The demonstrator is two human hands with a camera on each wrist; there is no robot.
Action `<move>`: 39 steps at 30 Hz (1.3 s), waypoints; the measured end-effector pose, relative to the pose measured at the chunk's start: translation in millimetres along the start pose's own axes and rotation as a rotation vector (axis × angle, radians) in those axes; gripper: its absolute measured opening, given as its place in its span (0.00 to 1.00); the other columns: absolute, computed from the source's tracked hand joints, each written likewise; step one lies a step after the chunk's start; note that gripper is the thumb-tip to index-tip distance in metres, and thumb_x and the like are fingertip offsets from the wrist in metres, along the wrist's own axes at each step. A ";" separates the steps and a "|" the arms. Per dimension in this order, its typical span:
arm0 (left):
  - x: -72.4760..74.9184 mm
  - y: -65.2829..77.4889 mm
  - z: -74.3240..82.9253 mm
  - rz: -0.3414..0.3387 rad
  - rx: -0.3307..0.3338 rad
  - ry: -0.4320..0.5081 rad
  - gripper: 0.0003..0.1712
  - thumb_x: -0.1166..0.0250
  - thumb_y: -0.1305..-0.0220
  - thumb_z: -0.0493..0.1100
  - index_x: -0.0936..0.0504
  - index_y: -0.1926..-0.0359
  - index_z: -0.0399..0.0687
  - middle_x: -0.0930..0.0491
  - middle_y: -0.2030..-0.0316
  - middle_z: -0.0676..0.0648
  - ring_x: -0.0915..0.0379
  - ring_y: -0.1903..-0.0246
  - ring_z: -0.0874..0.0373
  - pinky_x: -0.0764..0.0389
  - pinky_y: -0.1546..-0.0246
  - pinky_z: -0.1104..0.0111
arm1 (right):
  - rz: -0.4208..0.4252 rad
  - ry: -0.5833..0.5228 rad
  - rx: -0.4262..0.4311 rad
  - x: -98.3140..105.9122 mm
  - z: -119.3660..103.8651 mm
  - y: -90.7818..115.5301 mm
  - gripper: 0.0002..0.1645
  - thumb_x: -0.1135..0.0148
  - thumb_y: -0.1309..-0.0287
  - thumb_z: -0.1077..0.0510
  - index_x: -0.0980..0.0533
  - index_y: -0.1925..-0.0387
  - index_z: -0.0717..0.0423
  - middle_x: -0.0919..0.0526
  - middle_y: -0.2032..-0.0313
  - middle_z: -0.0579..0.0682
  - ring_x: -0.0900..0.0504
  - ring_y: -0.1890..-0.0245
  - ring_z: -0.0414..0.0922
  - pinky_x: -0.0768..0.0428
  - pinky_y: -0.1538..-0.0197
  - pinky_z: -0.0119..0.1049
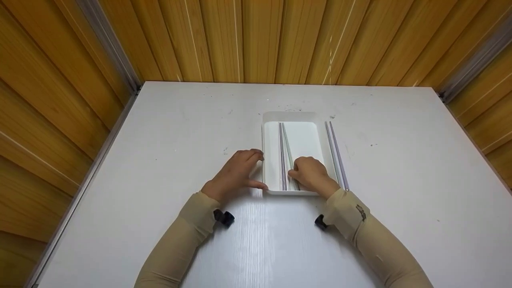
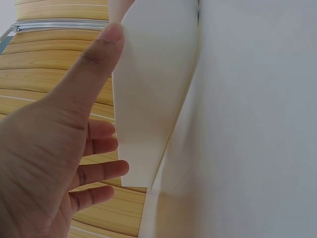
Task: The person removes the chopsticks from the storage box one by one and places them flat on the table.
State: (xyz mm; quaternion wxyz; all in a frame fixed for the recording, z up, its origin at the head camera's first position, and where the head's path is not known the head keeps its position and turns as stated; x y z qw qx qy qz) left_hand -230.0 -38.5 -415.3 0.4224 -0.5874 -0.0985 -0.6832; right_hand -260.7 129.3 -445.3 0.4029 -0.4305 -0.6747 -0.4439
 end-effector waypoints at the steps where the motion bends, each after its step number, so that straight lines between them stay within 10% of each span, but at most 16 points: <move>1: -0.1 0.0 -0.1 0.001 0.000 -0.001 0.46 0.26 0.63 0.66 0.27 0.50 0.39 0.24 0.45 0.43 0.25 0.45 0.50 0.27 0.40 0.59 | -0.001 0.000 -0.001 -0.1 0.3 -0.3 0.15 0.42 0.40 0.51 0.23 0.71 0.60 0.17 0.69 0.54 0.25 0.72 0.47 0.22 0.66 0.43; 39: 0.2 0.4 0.6 -0.020 0.014 -0.015 0.46 0.27 0.62 0.67 0.26 0.50 0.39 0.24 0.44 0.43 0.26 0.43 0.50 0.27 0.38 0.60 | 0.043 -0.024 0.019 16.0 14.7 14.0 0.13 0.45 0.40 0.55 0.28 0.78 0.56 0.28 0.79 0.47 0.32 0.76 0.44 0.36 0.74 0.33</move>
Point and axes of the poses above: each hand's wrist, its own y-axis away from the middle knuckle, its own x-axis out of the back of the hand, z = x × y, the point moved 8 cm from there along -y, towards the middle knuckle
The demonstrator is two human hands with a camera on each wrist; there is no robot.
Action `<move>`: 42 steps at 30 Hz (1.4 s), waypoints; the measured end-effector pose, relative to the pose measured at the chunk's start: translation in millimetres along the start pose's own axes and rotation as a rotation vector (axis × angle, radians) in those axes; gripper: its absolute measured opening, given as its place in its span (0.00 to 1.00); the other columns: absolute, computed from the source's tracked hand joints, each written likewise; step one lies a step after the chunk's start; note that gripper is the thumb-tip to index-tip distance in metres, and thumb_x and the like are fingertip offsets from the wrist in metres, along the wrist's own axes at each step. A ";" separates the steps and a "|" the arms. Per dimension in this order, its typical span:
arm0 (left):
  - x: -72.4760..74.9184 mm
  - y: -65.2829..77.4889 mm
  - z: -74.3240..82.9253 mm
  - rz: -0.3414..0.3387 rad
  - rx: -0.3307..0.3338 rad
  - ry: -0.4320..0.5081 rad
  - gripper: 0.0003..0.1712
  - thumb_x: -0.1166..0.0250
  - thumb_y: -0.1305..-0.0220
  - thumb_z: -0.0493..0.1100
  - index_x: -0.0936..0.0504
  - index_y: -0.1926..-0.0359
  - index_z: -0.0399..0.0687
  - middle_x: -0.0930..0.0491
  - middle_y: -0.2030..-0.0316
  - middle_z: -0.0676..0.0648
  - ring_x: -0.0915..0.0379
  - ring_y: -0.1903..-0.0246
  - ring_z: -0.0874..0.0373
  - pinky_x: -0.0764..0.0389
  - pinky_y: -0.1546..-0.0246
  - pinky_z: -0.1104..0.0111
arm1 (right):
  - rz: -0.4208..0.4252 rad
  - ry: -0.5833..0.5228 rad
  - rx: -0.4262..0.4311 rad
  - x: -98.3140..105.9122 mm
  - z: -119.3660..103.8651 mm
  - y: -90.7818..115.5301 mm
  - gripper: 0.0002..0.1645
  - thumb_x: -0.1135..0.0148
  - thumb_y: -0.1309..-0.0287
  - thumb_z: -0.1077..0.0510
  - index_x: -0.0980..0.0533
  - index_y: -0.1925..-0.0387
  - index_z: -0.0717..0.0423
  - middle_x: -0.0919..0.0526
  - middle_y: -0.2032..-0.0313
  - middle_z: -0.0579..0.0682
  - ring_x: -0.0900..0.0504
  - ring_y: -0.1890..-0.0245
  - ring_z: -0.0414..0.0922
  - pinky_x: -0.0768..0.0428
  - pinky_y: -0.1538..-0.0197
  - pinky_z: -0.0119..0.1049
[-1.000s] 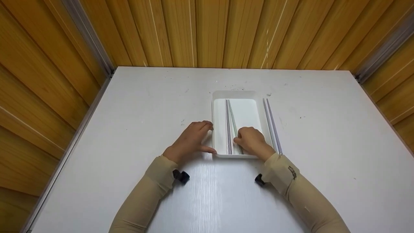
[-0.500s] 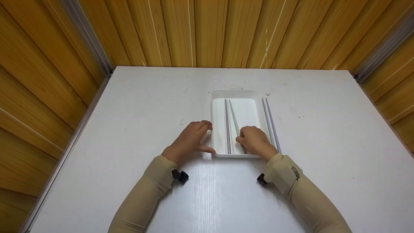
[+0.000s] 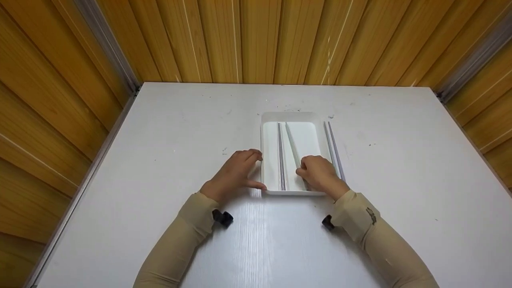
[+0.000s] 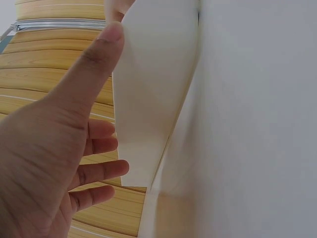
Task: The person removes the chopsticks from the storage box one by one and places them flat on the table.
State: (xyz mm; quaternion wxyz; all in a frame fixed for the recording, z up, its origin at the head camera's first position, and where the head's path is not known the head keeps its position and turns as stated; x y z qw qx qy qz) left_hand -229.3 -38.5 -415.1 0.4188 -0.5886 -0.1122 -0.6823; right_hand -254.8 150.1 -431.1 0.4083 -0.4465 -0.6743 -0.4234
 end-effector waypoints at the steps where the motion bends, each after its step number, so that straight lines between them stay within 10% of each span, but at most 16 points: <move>1: -0.1 0.1 0.0 0.001 -0.001 0.002 0.46 0.27 0.62 0.67 0.26 0.50 0.39 0.24 0.44 0.43 0.26 0.43 0.50 0.27 0.38 0.60 | 0.003 0.001 0.002 0.9 0.6 0.7 0.13 0.45 0.40 0.55 0.28 0.78 0.56 0.28 0.79 0.47 0.32 0.76 0.43 0.36 0.74 0.33; 42: -1.7 -0.7 -1.7 -0.023 0.025 0.021 0.46 0.27 0.62 0.67 0.27 0.49 0.39 0.24 0.43 0.44 0.27 0.43 0.50 0.28 0.38 0.60 | 0.040 -0.012 -0.050 31.1 29.1 14.2 0.12 0.46 0.39 0.54 0.26 0.74 0.57 0.26 0.79 0.48 0.30 0.77 0.43 0.36 0.75 0.31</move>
Point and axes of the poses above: each hand's wrist, its own y-axis away from the middle knuckle, its own x-axis out of the back of the hand, z = x × y, the point moved 8 cm from there along -y, towards the middle knuckle
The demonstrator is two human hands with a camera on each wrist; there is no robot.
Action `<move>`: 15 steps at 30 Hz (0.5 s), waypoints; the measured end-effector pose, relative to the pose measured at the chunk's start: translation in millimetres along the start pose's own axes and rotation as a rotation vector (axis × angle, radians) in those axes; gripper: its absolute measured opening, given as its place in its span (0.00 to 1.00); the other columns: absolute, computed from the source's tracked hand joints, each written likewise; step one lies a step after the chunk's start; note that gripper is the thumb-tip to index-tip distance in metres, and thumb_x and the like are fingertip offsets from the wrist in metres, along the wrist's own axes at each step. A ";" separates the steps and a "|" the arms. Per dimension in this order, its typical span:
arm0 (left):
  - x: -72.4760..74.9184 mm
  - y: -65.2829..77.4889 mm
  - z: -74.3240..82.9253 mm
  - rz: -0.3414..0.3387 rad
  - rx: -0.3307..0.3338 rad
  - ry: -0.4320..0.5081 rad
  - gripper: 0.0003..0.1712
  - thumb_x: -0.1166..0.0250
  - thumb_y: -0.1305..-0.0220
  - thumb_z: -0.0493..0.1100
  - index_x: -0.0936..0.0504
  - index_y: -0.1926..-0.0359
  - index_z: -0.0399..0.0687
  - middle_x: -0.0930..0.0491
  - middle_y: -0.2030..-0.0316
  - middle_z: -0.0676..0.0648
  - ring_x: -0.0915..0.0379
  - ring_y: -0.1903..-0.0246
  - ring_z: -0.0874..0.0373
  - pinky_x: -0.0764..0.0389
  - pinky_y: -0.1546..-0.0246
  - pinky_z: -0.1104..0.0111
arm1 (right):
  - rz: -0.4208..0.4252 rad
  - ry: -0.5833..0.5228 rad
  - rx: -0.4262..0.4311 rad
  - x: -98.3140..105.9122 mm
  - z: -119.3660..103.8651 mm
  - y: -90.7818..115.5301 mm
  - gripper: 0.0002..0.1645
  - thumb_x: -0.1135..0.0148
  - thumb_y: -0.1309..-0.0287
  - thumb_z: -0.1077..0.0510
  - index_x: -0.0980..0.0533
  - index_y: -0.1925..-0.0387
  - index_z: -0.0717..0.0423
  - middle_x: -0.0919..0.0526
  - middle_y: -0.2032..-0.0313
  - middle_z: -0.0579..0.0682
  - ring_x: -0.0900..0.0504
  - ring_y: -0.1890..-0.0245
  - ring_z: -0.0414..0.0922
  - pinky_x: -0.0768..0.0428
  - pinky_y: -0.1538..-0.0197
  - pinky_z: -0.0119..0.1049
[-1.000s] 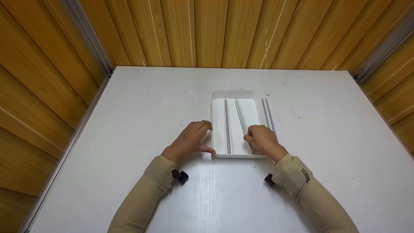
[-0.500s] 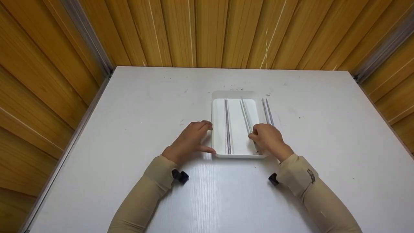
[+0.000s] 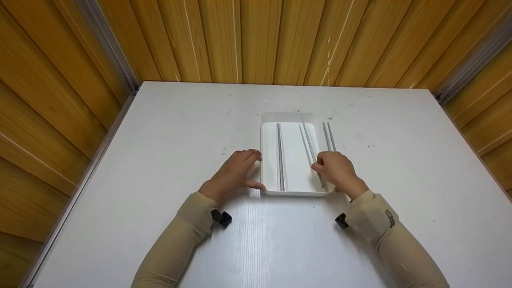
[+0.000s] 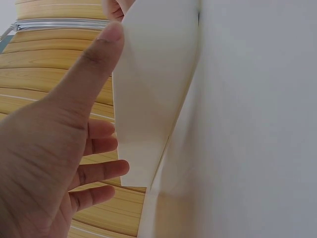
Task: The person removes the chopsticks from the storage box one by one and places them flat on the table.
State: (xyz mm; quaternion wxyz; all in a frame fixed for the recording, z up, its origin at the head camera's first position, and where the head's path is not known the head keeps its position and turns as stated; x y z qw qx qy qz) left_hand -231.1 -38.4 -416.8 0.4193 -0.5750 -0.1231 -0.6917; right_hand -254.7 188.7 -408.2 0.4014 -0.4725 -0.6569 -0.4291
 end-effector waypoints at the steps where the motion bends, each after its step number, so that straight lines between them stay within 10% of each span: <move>1: 0.0 -0.1 0.0 0.000 -0.001 -0.001 0.46 0.27 0.62 0.67 0.27 0.49 0.39 0.24 0.43 0.44 0.27 0.43 0.50 0.28 0.38 0.60 | 0.007 -0.001 0.005 0.9 0.3 0.3 0.12 0.46 0.39 0.54 0.27 0.75 0.57 0.27 0.79 0.47 0.31 0.77 0.43 0.37 0.76 0.31; 15: 1.1 0.6 0.1 0.000 -0.001 -0.002 0.46 0.27 0.61 0.66 0.27 0.49 0.39 0.25 0.43 0.43 0.26 0.44 0.49 0.28 0.38 0.60 | 0.031 -0.016 -0.003 11.1 11.1 4.2 0.12 0.48 0.41 0.55 0.30 0.78 0.55 0.30 0.81 0.47 0.33 0.77 0.43 0.38 0.76 0.32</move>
Point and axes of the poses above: each hand's wrist, its own y-axis away from the middle knuckle, its own x-axis out of the back of the hand, z = x × y, the point moved 8 cm from there along -y, towards the middle knuckle
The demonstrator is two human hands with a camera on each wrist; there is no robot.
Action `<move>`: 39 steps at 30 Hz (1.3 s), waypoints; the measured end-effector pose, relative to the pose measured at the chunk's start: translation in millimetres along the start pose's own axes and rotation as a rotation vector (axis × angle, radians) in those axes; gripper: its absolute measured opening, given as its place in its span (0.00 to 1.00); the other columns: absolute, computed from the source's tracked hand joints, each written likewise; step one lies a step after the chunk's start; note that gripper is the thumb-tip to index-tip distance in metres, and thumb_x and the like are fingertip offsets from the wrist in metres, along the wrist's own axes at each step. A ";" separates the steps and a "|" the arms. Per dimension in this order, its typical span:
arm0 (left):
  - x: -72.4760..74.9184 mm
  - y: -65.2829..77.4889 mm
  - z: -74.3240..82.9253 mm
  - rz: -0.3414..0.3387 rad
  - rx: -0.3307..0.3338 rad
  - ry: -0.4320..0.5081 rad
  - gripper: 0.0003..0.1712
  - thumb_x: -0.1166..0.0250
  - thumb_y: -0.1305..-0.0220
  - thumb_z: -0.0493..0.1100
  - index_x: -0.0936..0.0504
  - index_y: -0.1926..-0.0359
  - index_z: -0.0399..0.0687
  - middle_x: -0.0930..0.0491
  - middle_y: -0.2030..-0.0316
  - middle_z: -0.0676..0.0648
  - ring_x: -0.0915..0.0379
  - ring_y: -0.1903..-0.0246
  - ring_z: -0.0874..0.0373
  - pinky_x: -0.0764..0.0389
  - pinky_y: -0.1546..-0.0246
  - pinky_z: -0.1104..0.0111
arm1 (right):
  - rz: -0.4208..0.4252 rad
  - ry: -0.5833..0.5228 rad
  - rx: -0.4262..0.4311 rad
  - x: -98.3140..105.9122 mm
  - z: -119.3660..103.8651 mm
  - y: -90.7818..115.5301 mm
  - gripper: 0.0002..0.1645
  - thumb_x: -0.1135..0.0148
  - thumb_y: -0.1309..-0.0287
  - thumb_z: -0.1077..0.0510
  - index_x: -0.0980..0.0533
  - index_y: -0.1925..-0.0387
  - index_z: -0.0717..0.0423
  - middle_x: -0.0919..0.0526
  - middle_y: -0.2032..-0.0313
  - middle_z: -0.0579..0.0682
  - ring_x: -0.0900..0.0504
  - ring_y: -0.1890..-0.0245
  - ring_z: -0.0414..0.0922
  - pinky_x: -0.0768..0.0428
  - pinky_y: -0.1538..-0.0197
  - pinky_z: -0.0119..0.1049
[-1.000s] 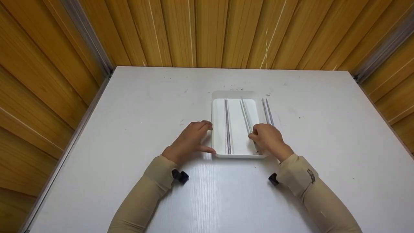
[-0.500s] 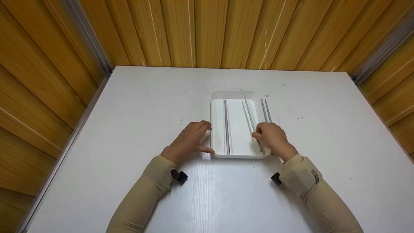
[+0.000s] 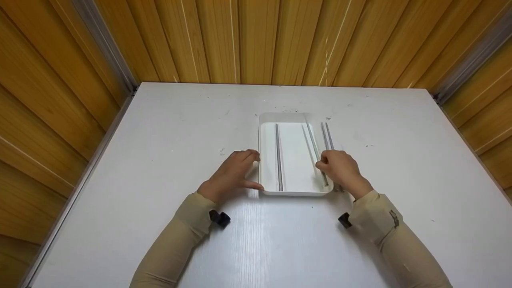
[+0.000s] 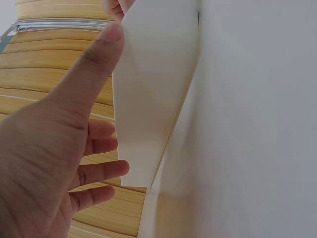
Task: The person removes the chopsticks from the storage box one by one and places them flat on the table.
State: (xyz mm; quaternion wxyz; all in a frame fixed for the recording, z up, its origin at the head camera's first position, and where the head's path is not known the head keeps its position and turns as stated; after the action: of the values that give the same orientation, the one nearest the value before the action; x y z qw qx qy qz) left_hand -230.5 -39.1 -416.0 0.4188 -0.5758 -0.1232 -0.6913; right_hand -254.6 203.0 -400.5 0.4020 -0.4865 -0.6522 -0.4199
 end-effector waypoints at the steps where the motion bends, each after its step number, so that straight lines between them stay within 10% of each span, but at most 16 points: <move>1: -0.4 0.0 -0.2 -0.002 0.002 0.000 0.46 0.27 0.61 0.66 0.27 0.49 0.39 0.25 0.43 0.43 0.26 0.43 0.49 0.28 0.37 0.60 | 0.002 -0.001 0.002 0.6 0.4 0.3 0.12 0.48 0.41 0.55 0.29 0.77 0.56 0.30 0.80 0.47 0.33 0.77 0.43 0.38 0.76 0.32; 39: 1.3 -0.2 0.8 0.016 -0.008 -0.014 0.47 0.27 0.63 0.67 0.27 0.49 0.39 0.24 0.44 0.44 0.26 0.43 0.50 0.27 0.39 0.60 | 0.000 -0.031 -0.044 9.0 43.4 3.9 0.10 0.48 0.43 0.57 0.28 0.77 0.57 0.24 0.77 0.50 0.30 0.76 0.44 0.34 0.73 0.31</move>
State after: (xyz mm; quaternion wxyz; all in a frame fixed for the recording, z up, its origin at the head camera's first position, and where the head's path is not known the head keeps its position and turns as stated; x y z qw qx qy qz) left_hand -230.1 -39.1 -414.5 0.4210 -0.5833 -0.1188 -0.6844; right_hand -257.6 247.1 -405.6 0.3813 -0.5017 -0.6489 -0.4264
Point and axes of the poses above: each hand's wrist, its own y-axis away from the middle knuckle, its own x-axis out of the back of the hand, z = x × y, the point moved 8 cm from there along -y, towards the middle knuckle
